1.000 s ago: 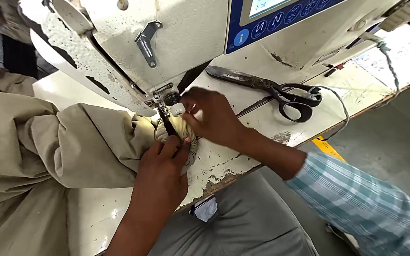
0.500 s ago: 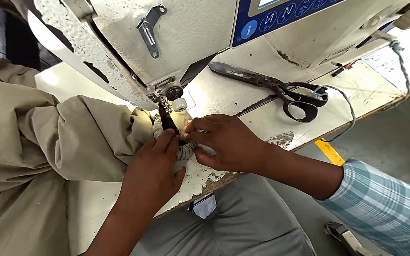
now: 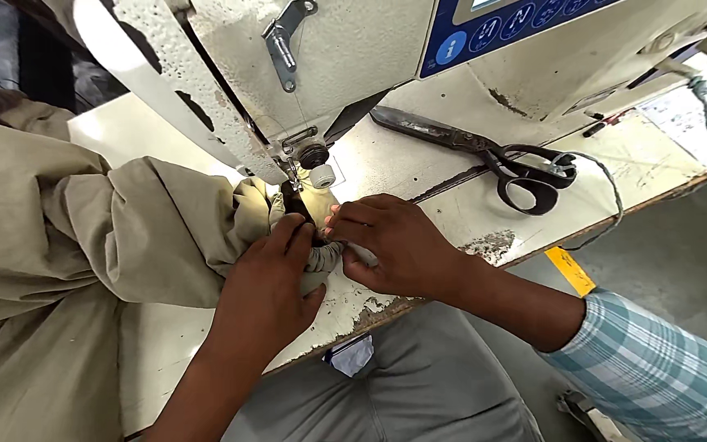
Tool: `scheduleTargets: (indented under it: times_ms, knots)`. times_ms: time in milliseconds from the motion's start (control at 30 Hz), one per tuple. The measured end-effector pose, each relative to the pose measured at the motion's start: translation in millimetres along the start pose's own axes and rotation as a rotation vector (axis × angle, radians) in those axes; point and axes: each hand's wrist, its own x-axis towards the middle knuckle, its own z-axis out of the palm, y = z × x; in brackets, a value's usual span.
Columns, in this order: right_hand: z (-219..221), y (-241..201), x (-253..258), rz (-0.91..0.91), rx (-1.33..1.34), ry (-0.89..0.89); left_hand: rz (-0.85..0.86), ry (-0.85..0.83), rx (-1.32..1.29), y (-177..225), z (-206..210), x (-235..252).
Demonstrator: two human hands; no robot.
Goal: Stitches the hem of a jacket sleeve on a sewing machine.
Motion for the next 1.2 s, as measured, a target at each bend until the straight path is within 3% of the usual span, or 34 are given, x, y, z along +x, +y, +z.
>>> scheduleTargets:
  times_ms: [300,400,567,800,967,1067,1133,1200]
  knots:
    - [-9.0,6.1,27.9,0.252,0.27,0.018,0.016,-0.051,-0.022,-0.8,-2.3,4.4]
    - [-5.3,4.2,46.4,0.358,0.174,-0.022,0.002,-0.072,-0.055,-0.6,-2.8,5.6]
    - [-11.8,-8.9,52.8,0.397,-0.002,-0.146,-0.033,-0.096,-0.065,2.1,-3.3,6.5]
    - [-7.9,-11.7,57.2,0.392,-0.07,-0.16,-0.065,-0.093,-0.108,0.5,-6.5,6.5]
    - [-9.8,5.0,55.6,0.555,0.268,-0.227,-0.079,-0.138,-0.122,-0.8,-8.7,9.8]
    - [-10.6,17.3,50.5,0.574,0.465,-0.087,-0.085,-0.177,-0.128,0.1,-7.2,12.2]
    - [-12.6,25.8,55.1,0.575,0.45,-0.026,-0.085,-0.184,-0.12,-0.4,-7.7,13.9]
    - [-15.9,29.4,63.7,0.61,0.401,-0.127,-0.083,-0.187,-0.114,-0.8,-7.6,14.6]
